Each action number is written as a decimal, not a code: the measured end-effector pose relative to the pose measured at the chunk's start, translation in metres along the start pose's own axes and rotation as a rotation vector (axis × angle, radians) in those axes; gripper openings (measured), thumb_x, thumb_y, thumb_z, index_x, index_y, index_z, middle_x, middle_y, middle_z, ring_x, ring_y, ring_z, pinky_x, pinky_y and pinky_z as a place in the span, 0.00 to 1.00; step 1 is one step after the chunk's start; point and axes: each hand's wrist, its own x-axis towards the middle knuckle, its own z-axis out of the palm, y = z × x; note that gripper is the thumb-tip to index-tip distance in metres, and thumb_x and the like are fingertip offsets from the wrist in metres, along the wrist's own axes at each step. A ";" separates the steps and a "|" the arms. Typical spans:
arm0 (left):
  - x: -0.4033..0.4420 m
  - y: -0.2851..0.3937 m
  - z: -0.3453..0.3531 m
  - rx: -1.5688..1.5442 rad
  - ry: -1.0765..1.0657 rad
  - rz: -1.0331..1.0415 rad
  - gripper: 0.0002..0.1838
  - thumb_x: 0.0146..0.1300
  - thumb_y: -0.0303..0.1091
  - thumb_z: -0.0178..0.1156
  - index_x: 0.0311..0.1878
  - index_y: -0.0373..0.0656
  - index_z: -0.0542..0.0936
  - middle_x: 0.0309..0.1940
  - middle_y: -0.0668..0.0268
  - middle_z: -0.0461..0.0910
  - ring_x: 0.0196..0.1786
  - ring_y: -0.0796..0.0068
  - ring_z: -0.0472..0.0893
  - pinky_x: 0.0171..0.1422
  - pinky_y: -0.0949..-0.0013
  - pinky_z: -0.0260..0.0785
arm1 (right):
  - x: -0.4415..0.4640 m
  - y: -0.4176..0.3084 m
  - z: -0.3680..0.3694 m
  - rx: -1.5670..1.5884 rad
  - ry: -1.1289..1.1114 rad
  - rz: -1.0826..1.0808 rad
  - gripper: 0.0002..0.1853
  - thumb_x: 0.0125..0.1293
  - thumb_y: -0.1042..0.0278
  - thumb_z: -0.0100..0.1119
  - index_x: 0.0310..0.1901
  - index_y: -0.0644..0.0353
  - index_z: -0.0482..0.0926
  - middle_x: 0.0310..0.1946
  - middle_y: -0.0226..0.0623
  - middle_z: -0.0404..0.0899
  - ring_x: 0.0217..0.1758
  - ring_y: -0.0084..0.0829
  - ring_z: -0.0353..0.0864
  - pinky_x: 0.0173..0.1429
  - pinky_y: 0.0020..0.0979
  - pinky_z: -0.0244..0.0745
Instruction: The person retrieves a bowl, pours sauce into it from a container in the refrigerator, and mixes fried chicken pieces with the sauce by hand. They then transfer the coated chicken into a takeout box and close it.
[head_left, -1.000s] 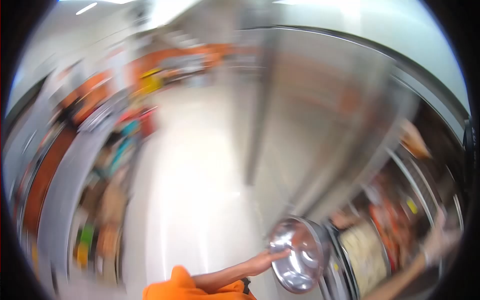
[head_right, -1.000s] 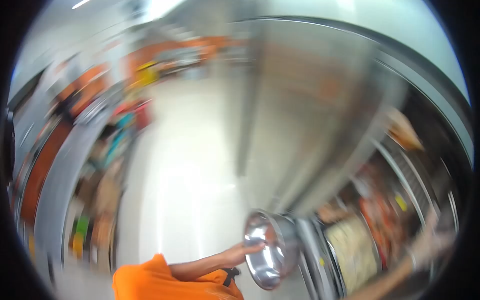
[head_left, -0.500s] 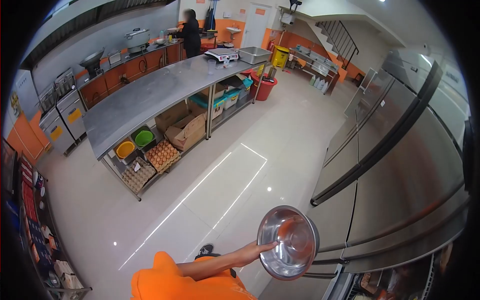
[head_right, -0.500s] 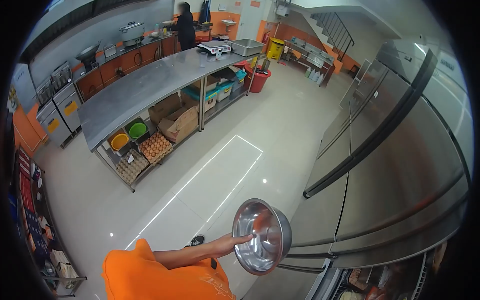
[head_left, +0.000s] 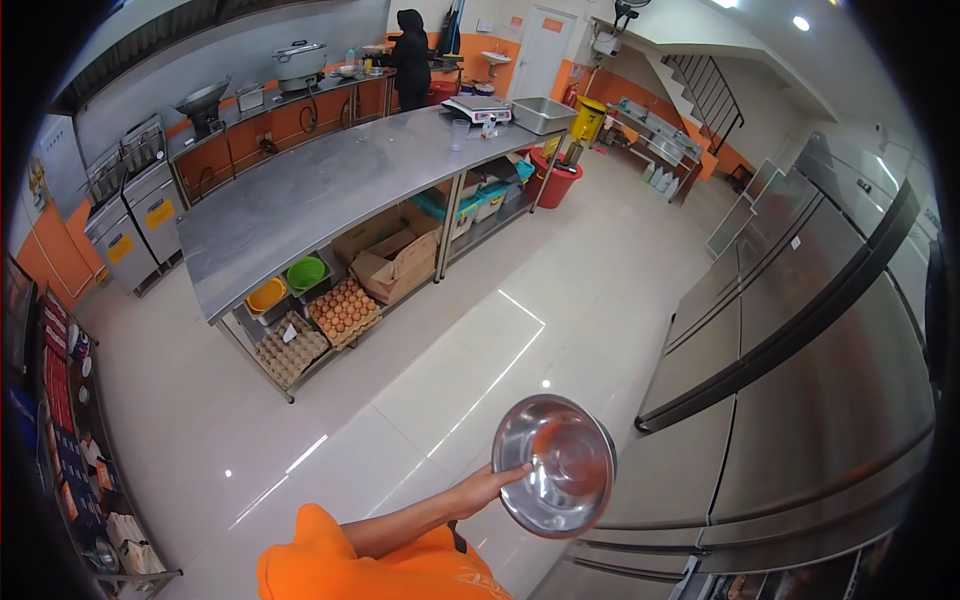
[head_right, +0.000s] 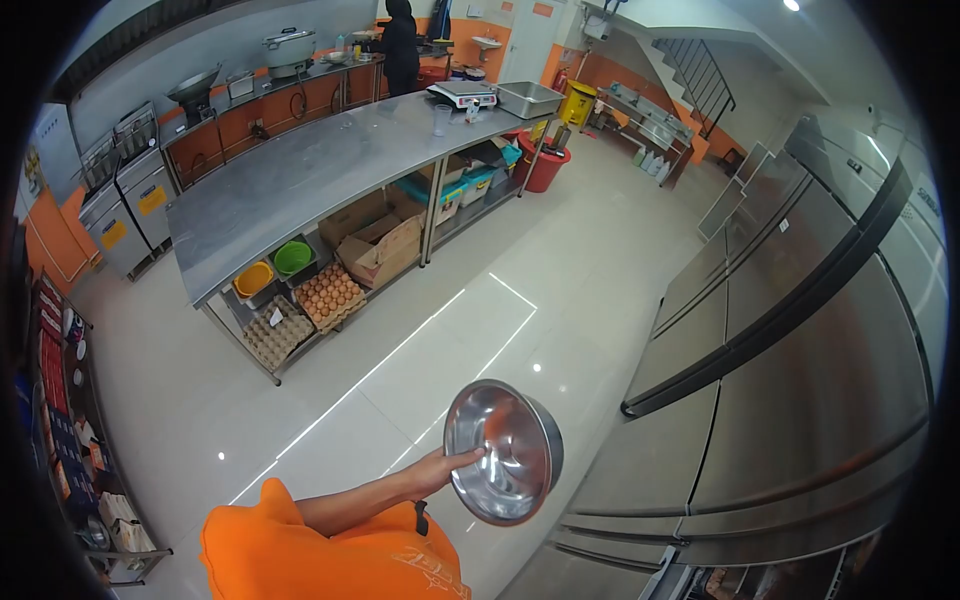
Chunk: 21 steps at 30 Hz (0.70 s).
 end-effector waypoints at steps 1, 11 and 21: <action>0.003 -0.003 -0.012 -0.017 0.027 -0.025 0.33 0.74 0.49 0.56 0.72 0.37 0.63 0.64 0.60 0.73 0.68 0.69 0.70 0.73 0.62 0.60 | -0.004 -0.010 0.004 0.019 -0.015 -0.003 0.63 0.44 0.37 0.79 0.71 0.74 0.56 0.53 0.62 0.74 0.54 0.59 0.79 0.53 0.52 0.77; 0.018 0.012 -0.173 -0.099 0.529 0.034 0.20 0.76 0.43 0.51 0.62 0.39 0.72 0.46 0.63 0.82 0.43 0.75 0.81 0.48 0.66 0.76 | -0.040 -0.118 0.043 0.219 -0.099 0.019 0.62 0.45 0.39 0.80 0.71 0.73 0.57 0.52 0.61 0.74 0.54 0.58 0.79 0.53 0.51 0.77; 0.004 0.109 -0.415 -0.236 1.137 0.309 0.13 0.74 0.44 0.50 0.45 0.44 0.74 0.24 0.69 0.72 0.21 0.78 0.70 0.27 0.71 0.71 | -0.065 -0.238 0.135 0.485 -0.196 0.004 0.60 0.46 0.41 0.80 0.70 0.73 0.58 0.52 0.60 0.75 0.53 0.57 0.79 0.52 0.51 0.77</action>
